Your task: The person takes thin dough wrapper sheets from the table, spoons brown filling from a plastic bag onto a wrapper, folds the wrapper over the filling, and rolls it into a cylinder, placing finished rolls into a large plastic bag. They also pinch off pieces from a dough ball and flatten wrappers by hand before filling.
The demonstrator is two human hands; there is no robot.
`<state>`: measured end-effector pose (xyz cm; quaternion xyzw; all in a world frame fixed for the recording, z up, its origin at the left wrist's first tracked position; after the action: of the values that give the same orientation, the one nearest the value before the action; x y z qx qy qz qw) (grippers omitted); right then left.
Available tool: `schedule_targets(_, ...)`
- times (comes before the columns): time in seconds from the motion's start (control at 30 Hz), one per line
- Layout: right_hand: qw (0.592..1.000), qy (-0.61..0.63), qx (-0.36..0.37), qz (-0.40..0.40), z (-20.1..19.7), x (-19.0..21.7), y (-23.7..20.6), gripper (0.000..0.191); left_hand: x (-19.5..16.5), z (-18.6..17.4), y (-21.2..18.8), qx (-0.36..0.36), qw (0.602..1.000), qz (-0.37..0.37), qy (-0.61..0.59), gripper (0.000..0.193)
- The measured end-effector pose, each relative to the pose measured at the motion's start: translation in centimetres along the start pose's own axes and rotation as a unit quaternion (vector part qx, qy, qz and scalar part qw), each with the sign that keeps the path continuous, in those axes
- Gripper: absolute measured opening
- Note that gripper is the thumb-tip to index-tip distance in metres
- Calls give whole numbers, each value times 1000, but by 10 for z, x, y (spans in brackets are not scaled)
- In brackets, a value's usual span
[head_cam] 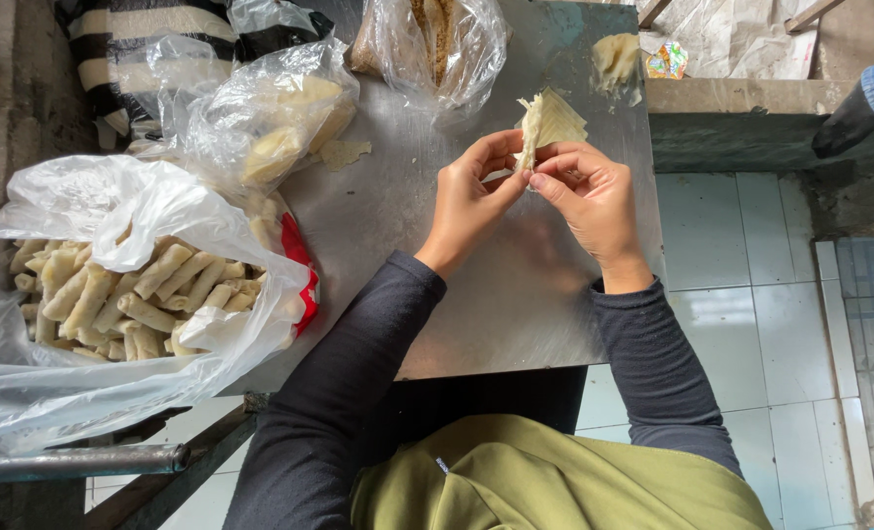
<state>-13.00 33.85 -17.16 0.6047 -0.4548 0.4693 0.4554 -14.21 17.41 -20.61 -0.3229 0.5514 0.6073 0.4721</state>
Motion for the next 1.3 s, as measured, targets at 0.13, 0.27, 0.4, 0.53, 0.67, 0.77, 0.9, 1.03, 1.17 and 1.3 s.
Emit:
schedule_targets(0.13, 999, 18, -21, 29, -3, -10, 2, 5, -11, 1, -2, 0, 998, 35, 45, 41)
schedule_targets(0.27, 998, 53, -22, 37, -7, -17, 3, 6, -13, 2, -2, -1, 999, 26, 34, 40)
schedule_targets(0.4, 996, 80, -16, 37, -11, -20, 3, 5, -11, 4, -2, 3, 1000, 18, 20, 41)
schedule_targets(0.53, 997, 60, -17, 37, -11, -23, 2, 5, 5, 3, -2, 3, 1000, -3, -9, 42)
schedule_targets(0.67, 997, 64, -18, 48, -6, -27, 1, 6, 34, -4, -1, 6, 997, -33, -76, 41)
schedule_targets(0.77, 996, 72, -24, 47, -5, -25, 3, 7, 54, -3, 0, -1, 978, -73, -193, 47)
schedule_targets(0.9, 999, 39, -18, 23, -2, -17, 4, 6, 60, 3, -2, 23, 927, -154, -342, 55)
schedule_targets(1.03, 999, -16, 24, -42, 7, -7, -1, 6, 53, 4, -6, 50, 910, -222, -346, 48)
schedule_targets(1.17, 999, -1, -10, -30, 5, -9, -1, 5, 47, 6, -5, 73, 952, -165, -249, 53)
schedule_targets(1.3, 985, 147, -69, -53, -13, -8, 3, 5, 47, 0, 3, 13, 951, -179, -251, 57)
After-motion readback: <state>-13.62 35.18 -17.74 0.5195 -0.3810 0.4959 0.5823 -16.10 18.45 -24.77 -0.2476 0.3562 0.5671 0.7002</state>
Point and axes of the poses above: each hand's wrist, its own y-axis towards the middle knuckle, its own z-axis out of the palm, x = y × z, the point moved 5 cm from there along y, towards the middle knuckle, and after that the axes turned 8 degrees about z, right-handed, at the moved point
